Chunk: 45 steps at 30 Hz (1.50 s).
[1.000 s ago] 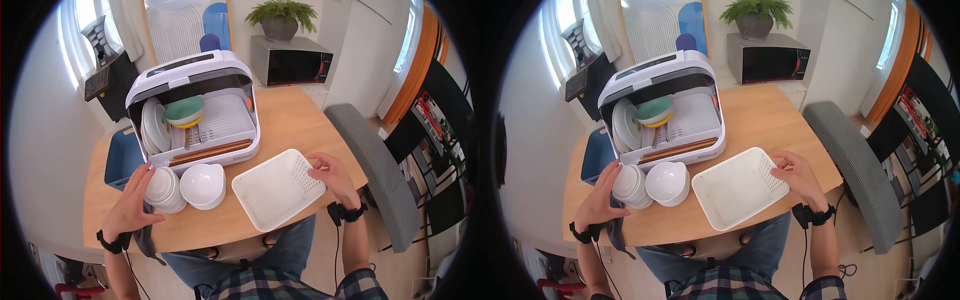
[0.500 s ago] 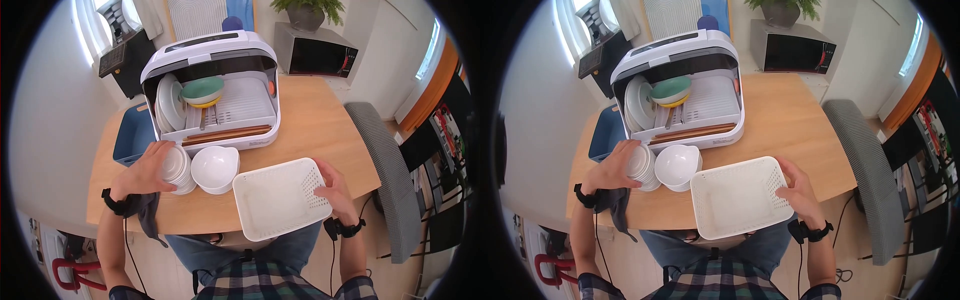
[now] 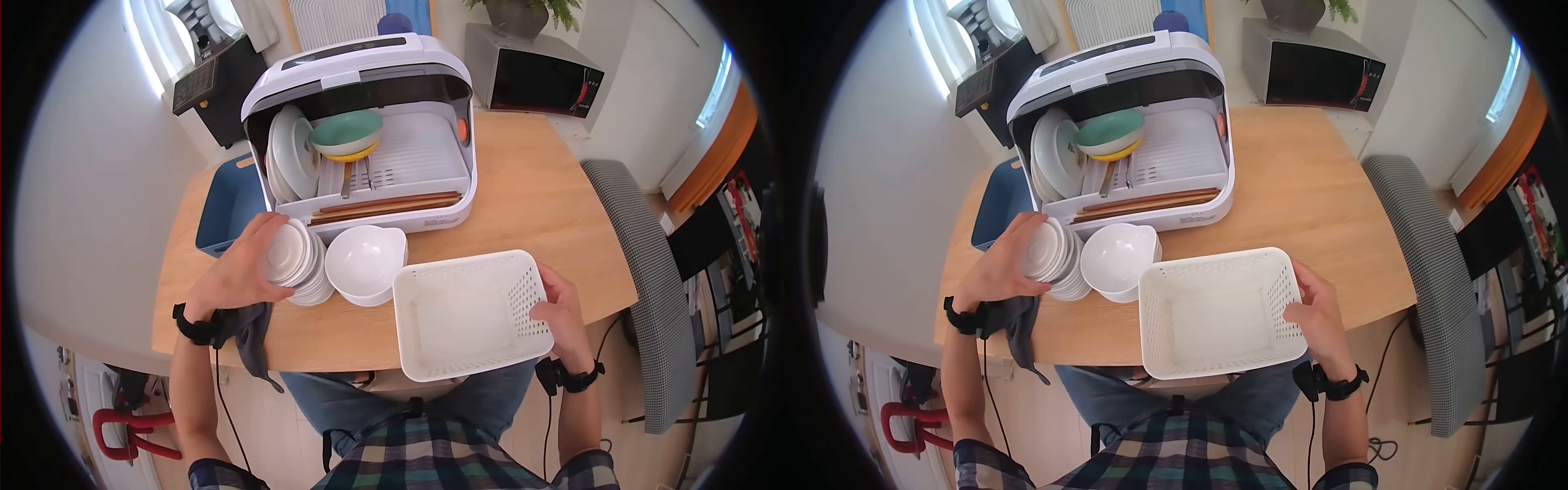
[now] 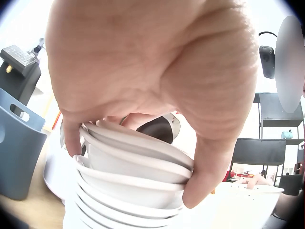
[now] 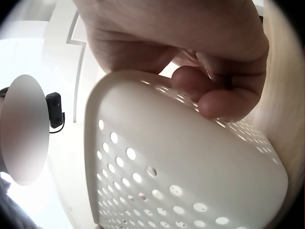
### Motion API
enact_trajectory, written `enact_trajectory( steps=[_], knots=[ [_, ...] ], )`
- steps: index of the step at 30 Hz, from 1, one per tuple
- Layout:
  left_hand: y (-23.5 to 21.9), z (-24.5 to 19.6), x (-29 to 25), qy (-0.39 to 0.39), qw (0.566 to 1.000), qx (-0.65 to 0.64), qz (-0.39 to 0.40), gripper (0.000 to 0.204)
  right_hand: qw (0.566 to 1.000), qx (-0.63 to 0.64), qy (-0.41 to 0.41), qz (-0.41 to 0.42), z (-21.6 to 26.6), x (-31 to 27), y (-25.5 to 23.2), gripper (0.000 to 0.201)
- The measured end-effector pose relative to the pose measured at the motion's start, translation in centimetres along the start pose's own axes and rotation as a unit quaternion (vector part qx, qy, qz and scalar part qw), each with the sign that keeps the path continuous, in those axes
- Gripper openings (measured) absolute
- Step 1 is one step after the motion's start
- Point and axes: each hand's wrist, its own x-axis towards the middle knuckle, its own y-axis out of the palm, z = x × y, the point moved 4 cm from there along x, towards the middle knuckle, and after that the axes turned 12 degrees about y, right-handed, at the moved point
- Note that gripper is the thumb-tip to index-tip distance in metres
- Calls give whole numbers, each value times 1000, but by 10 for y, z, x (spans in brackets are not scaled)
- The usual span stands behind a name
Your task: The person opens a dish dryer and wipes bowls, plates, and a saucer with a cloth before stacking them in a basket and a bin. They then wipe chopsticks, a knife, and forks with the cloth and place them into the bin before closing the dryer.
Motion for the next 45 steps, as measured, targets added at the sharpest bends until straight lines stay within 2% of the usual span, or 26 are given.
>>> enact_trajectory(
  steps=[18, 21, 23, 25, 27, 32, 34, 35, 37, 39, 43, 45],
  knots=[
    [0, 1, 2, 11, 1000, -17, -4, 93, 1000, 25, 3, 7, -2, 2, 1, 70],
    [-12, -24, 7, 8, 1000, -4, -28, 93, 1000, 25, -2, 0, -6, 4, -1, 70],
    [-19, -49, 14, 36, 995, -17, -90, 93, 1000, 18, -5, -10, -5, 2, -3, 69],
    [-10, -73, 29, 52, 995, -20, -86, 96, 1000, -8, -5, -13, -3, 2, 0, 69],
    [2, -102, 42, 124, 988, -25, -85, 97, 1000, -2, -12, -5, -1, -1, 0, 69],
    [47, -162, 86, 170, 983, -67, 29, 93, 999, -15, -35, -17, 0, -3, -1, 66],
    [62, -175, 99, 157, 983, -73, 63, 92, 998, -29, -40, -27, 4, -8, 0, 64],
    [70, -178, 103, 142, 982, -79, 94, 91, 997, -46, -44, -36, 5, -10, 0, 63],
    [87, -180, 111, 133, 984, -63, 105, 90, 996, -42, -64, -42, 0, -10, 0, 61],
    [104, -180, 117, 101, 979, -67, 167, 89, 995, -38, -83, -47, -4, -9, -2, 59],
    [129, -184, 125, 136, 972, -14, 191, 84, 991, -62, -96, -63, -5, -11, -2, 54],
    [137, -186, 132, 134, 954, 40, 266, 76, 991, -71, -90, -71, -6, -12, -1, 53]
  ],
)
